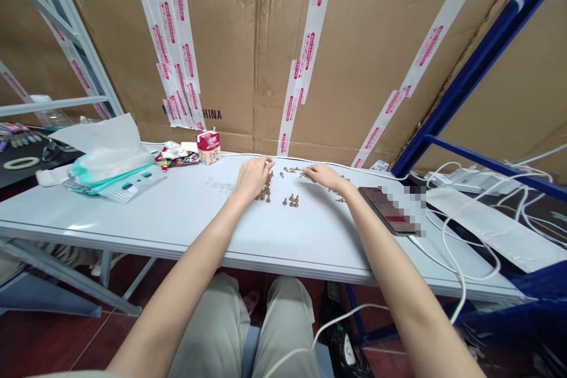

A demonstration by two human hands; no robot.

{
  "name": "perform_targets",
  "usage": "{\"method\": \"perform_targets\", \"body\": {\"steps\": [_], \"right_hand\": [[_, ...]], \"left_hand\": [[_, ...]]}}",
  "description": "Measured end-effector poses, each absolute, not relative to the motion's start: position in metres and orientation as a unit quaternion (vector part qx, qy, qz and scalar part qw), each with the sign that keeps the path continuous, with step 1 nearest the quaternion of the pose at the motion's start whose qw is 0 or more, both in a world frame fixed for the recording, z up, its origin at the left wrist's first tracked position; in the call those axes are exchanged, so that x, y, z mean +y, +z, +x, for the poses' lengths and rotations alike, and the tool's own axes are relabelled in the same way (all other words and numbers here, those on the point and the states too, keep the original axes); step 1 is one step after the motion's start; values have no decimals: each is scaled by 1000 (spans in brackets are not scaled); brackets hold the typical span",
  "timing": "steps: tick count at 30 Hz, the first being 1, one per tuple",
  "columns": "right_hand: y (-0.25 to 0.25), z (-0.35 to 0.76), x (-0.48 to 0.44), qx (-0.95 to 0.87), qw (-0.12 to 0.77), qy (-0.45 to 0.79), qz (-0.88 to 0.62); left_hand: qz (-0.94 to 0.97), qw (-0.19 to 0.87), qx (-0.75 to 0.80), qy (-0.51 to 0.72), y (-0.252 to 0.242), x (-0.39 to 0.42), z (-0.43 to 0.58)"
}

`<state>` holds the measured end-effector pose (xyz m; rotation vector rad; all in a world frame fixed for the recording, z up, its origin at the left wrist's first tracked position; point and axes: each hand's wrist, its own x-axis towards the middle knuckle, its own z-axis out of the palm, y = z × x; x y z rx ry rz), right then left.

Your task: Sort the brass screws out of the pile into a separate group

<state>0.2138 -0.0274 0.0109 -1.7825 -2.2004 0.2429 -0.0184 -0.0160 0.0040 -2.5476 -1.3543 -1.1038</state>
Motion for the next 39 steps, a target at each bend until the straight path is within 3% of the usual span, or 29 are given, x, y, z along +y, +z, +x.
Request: {"method": "perform_targets", "body": {"steps": [4, 7, 16, 26, 32, 39], "right_hand": [[1, 248, -37, -722, -2, 61, -689], [-3, 260, -46, -709, -29, 14, -705], [32, 317, -82, -680, 145, -188, -694], [-16, 403, -105, -711, 35, -71, -699], [-5, 411, -134, -722, 147, -2, -676], [-8, 411, -153, -673, 252, -33, -695]], "left_hand": [[-830, 37, -440, -341, 4, -15, -19], [-836, 43, -439, -327, 3, -13, -19], [-833, 57, -453, -312, 0, -9, -21], [-840, 62, -460, -282, -3, -7, -19], [-852, 24, -419, -314, -8, -2, -20], [-870, -3, -352, -344, -13, 2, -19]]}}
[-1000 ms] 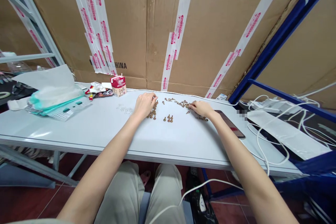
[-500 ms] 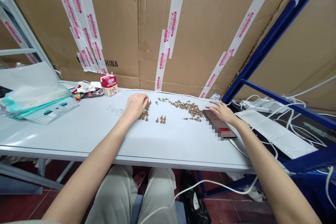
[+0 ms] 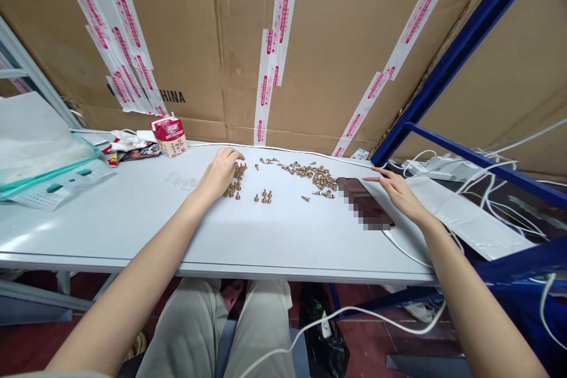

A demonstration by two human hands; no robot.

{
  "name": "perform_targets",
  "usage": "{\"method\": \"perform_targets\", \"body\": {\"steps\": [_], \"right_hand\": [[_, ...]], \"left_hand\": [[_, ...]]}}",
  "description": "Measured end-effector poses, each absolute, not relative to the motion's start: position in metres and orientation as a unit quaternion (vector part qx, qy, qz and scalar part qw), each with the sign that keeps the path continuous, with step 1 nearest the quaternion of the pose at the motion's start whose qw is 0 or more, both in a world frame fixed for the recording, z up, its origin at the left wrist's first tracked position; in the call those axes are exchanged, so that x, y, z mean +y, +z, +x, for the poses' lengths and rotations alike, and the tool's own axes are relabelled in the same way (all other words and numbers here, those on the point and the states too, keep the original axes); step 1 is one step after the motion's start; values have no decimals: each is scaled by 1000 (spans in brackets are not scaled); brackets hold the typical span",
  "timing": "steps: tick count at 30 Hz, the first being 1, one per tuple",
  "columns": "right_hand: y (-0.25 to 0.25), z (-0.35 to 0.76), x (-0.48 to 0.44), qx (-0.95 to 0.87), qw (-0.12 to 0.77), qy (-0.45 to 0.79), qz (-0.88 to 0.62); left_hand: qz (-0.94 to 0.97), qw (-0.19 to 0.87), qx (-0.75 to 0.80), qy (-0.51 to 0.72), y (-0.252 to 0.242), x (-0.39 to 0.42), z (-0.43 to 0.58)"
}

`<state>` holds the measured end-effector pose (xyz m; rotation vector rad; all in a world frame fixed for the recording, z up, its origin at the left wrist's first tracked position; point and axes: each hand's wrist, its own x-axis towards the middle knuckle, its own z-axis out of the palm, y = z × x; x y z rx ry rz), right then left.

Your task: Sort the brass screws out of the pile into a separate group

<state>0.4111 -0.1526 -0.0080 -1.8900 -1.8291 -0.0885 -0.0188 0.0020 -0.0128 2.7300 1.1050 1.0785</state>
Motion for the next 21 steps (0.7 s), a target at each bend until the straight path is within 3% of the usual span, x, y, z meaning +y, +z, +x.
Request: {"method": "perform_targets", "body": {"steps": [12, 21], "right_hand": [[-9, 404, -175, -679, 277, 70, -676], [-13, 406, -172, -689, 249, 62, -678]], "left_hand": [[881, -21, 334, 334, -15, 6, -16], [885, -17, 332, 324, -16, 6, -15]]}}
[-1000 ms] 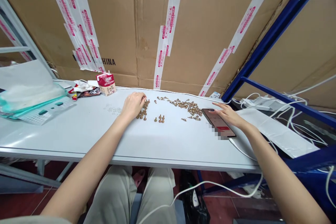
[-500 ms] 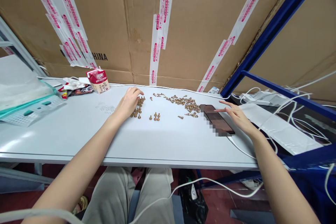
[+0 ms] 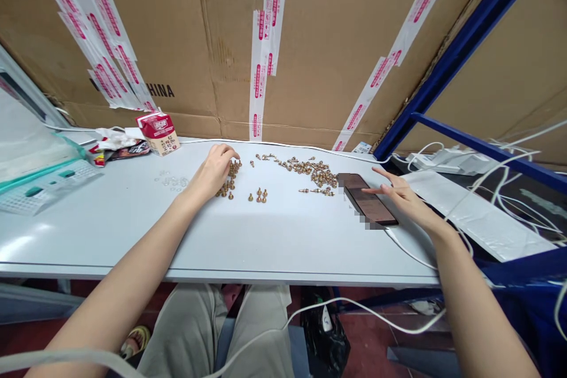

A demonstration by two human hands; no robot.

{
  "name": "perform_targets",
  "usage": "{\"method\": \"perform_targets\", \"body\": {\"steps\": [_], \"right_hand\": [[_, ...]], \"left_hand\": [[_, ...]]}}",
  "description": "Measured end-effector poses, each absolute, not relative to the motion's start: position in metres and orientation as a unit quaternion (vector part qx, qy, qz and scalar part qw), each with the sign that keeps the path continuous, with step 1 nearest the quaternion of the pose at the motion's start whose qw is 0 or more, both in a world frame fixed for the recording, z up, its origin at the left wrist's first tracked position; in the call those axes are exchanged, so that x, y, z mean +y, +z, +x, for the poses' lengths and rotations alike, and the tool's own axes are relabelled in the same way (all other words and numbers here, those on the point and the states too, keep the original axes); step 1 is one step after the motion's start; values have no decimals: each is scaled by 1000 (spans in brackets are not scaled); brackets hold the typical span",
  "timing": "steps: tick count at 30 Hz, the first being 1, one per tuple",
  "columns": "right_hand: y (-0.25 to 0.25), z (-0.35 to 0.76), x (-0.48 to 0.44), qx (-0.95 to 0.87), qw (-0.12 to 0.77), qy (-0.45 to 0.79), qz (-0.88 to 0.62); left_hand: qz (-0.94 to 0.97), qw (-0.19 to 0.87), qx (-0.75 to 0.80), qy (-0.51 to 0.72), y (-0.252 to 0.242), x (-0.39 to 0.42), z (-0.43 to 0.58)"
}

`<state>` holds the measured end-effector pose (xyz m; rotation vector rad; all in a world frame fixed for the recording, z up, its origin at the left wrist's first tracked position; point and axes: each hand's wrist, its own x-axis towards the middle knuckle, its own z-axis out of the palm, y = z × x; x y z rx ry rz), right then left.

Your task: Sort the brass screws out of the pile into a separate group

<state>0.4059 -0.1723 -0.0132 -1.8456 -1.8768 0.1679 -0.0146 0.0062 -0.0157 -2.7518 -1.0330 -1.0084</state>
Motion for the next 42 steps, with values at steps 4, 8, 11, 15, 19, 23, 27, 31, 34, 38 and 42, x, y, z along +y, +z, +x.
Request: {"method": "perform_targets", "body": {"steps": [4, 8, 11, 15, 19, 23, 27, 31, 34, 38, 42], "right_hand": [[-17, 408, -171, -701, 240, 61, -669], [-19, 410, -169, -706, 223, 56, -670], [-18, 409, -170, -708, 222, 55, -668], [-11, 404, -175, -684, 247, 44, -685], [-7, 400, -186, -675, 231, 73, -697], [-11, 402, -198, -669, 232, 122, -696], [-14, 404, -204, -666, 220, 137, -699], [-15, 406, -206, -670, 199, 144, -701], [-20, 411, -202, -678, 188, 143, -696], [-29, 417, -191, -676, 202, 99, -702], [-29, 417, -185, -666, 234, 58, -706]], "left_hand": [[-887, 21, -332, -322, -17, 7, -14], [-887, 20, -331, -320, -18, 8, -14], [-888, 16, -329, -321, -18, 7, -14], [-889, 11, -331, -317, -17, 7, -14], [-892, 4, -330, -309, -17, 7, -13], [-892, -4, -328, -310, -17, 7, -12], [-893, -14, -324, -311, -17, 6, -12], [-894, -10, -327, -306, -17, 6, -13], [-894, -10, -330, -305, -17, 7, -14], [-893, -15, -327, -308, -18, 8, -14], [-894, -9, -328, -305, -19, 9, -14]]}}
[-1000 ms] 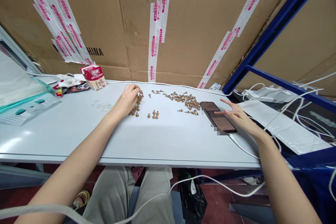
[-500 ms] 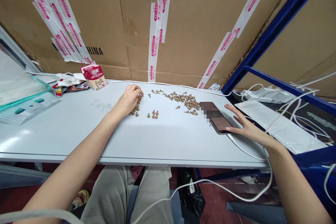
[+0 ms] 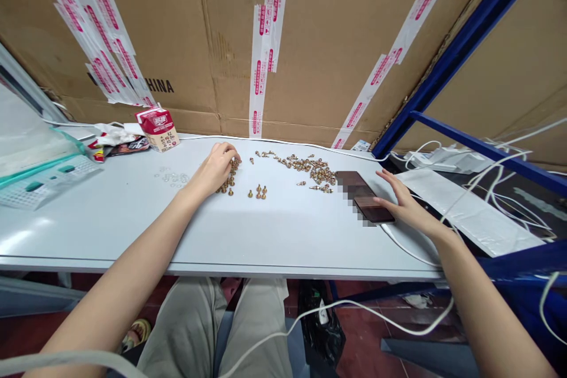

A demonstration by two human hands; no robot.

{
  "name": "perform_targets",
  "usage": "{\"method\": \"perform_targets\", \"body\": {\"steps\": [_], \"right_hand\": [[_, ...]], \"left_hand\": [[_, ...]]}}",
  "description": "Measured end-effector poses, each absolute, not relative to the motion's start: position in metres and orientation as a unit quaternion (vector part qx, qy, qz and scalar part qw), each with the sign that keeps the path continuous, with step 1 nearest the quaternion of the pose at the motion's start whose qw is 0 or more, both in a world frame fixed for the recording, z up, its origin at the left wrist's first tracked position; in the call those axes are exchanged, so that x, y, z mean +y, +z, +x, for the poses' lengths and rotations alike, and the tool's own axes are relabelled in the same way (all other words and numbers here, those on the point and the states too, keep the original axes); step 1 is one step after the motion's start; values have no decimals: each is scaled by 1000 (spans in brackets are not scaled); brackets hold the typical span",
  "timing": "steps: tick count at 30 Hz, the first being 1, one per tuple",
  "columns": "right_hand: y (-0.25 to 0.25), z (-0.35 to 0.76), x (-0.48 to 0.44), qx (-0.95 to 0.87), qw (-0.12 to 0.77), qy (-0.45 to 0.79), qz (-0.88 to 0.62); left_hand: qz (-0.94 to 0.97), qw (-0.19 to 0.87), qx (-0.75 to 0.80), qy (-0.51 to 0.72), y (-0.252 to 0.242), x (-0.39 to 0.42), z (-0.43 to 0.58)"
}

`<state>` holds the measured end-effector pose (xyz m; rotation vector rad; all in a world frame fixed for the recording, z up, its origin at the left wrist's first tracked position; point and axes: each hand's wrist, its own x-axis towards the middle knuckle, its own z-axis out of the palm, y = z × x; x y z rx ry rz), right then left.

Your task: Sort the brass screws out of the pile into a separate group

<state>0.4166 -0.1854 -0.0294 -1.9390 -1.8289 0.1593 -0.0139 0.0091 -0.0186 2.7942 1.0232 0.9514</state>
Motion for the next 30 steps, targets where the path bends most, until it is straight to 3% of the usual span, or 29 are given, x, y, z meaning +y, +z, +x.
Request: {"method": "perform_targets", "body": {"steps": [8, 24, 30], "right_hand": [[-9, 401, -212, -668, 204, 168, -696], [-21, 413, -211, -642, 210, 221, -703], [-37, 430, -201, -649, 219, 173, -707]], "left_hand": [[897, 11, 324, 302, -19, 9, -14], [868, 0, 391, 306, -12, 15, -35], [824, 4, 432, 368, -15, 35, -62]]}}
